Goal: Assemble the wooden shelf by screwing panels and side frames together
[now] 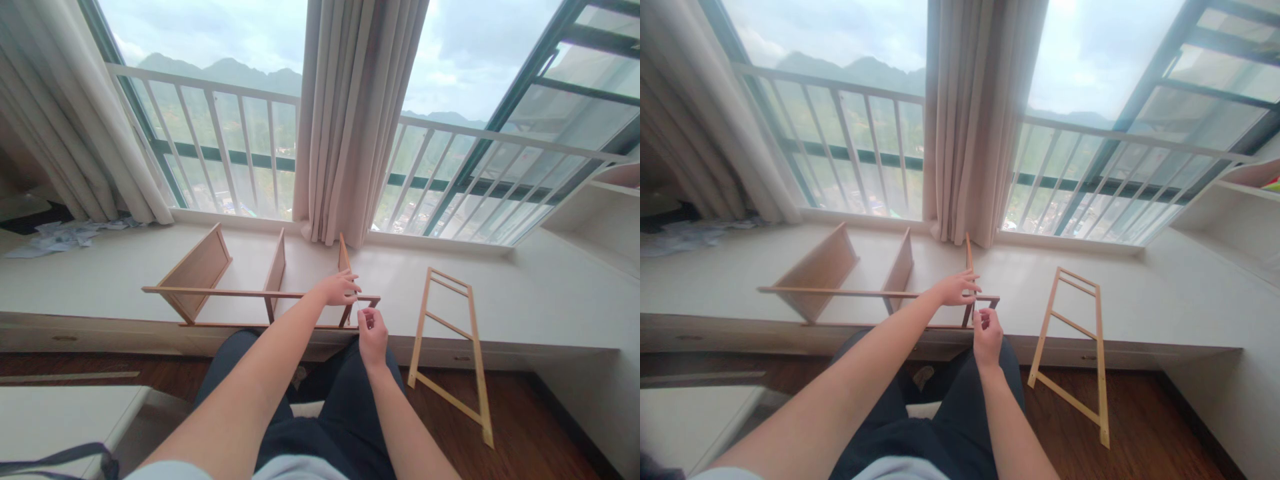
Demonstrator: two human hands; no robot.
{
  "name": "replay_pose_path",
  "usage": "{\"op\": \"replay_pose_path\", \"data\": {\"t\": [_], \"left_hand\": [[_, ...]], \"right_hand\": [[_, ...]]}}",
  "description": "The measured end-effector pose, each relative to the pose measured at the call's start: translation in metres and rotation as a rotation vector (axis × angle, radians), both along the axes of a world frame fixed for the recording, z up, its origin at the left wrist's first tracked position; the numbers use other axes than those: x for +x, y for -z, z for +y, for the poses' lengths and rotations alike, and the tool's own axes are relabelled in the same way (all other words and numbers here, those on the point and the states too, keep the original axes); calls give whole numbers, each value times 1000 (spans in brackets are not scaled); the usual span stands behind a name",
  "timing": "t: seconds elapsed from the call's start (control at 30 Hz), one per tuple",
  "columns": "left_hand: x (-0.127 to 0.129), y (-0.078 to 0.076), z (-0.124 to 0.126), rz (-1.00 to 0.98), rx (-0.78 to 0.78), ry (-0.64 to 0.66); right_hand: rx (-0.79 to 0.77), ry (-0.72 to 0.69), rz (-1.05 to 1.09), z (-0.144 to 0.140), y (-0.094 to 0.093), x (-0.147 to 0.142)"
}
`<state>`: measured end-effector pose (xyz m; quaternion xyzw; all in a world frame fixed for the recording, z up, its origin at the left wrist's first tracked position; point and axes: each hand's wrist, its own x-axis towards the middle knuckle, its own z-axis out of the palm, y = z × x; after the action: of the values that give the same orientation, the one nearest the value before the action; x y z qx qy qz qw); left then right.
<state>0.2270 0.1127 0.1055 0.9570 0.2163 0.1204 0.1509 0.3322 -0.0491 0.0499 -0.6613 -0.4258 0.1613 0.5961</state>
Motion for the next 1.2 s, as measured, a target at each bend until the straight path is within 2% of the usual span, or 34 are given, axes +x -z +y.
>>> {"op": "replay_pose_path", "data": {"t": [0.23, 0.43, 0.83, 1.2], "left_hand": [[-1, -3, -1, 21, -11, -2], [-1, -3, -1, 23, -13, -2], [0, -5, -3, 33, -12, -8], [-1, -6, -3, 24, -20, -2]], "right_hand": [[10, 2, 69, 3, 7, 3], [12, -46, 250, 7, 13, 2], [34, -109, 448, 5, 9, -4], [45, -218, 802, 8, 9, -6]]}}
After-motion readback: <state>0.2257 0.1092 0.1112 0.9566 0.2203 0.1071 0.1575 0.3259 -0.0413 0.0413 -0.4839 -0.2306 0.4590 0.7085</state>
